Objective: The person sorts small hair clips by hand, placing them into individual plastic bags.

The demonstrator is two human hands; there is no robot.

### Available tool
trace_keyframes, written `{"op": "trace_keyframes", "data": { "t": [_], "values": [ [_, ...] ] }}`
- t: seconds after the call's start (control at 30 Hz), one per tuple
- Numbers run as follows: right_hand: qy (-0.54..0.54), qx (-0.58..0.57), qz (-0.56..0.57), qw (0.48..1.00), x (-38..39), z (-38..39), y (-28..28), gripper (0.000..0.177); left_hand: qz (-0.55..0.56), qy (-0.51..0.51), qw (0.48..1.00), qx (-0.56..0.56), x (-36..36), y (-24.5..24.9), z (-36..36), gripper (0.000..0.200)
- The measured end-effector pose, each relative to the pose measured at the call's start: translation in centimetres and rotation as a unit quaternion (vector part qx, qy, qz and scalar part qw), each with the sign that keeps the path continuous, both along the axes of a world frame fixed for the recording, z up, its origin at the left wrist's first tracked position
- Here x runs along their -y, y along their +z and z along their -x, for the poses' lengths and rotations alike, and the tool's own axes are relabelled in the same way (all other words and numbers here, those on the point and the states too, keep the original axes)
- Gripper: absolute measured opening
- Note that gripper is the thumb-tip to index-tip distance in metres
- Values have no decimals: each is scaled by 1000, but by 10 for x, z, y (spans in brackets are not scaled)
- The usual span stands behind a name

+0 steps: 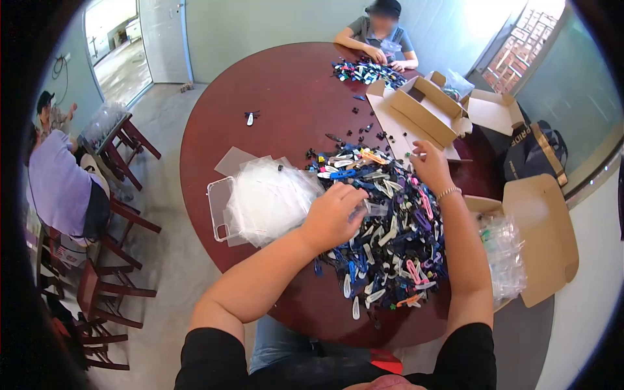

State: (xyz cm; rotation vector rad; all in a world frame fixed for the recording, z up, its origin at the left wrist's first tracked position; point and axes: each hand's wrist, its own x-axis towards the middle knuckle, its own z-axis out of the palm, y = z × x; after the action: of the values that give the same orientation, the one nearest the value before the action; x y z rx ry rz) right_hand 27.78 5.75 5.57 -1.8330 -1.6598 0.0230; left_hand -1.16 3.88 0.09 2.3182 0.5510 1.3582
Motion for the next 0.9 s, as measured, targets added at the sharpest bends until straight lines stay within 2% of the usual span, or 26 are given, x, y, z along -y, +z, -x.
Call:
{"op": "trace_keyframes", "data": {
  "t": [0.17, 0.27, 0.3, 0.4, 0.43, 0.5, 0.57, 0.63, 0.67, 0.73, 0.83, 0.9],
  "values": [
    [-41, 168, 98, 980, -107, -77, -44, 47, -14, -18, 1000, 20, -5, -4, 2, 31],
    [-69, 204, 158, 964, -145, -114, -62, 46, -2, -33, 999, 11, -8, -11, -1, 31],
    [-65, 205, 158, 964, -155, -124, -68, 46, -1, -28, 1000, 11, -8, -12, -1, 31],
    [-140, 127, 236, 953, -181, -140, -85, 42, 6, -49, 999, -7, -4, -8, -1, 29],
    [-137, 126, 240, 953, -187, -135, -82, 42, 9, -47, 999, -9, -5, -9, -2, 29],
    [-119, 58, 364, 922, -198, -124, -68, 37, 24, -60, 998, -17, -4, -13, -3, 28],
    [-104, 48, 337, 935, -207, -103, -75, 34, 29, -60, 998, -20, -3, -13, -4, 27],
    [59, 82, 268, 958, -221, -93, -87, 43, 31, -60, 997, -22, -3, -12, -5, 27],
    [59, 81, 270, 958, -222, -84, -88, 43, 25, -65, 997, -26, -3, -12, -5, 26],
    [14, 67, 291, 954, -211, -29, -64, 60, 19, -67, 997, -31, -2, -12, -4, 24],
    [43, 126, 309, 942, -213, -3, -52, 68, 24, -58, 998, -26, -2, -11, -3, 28],
    [64, 120, 298, 945, -206, 13, -45, 71, 35, -66, 997, -20, -3, -11, -3, 27]
  ]
}}
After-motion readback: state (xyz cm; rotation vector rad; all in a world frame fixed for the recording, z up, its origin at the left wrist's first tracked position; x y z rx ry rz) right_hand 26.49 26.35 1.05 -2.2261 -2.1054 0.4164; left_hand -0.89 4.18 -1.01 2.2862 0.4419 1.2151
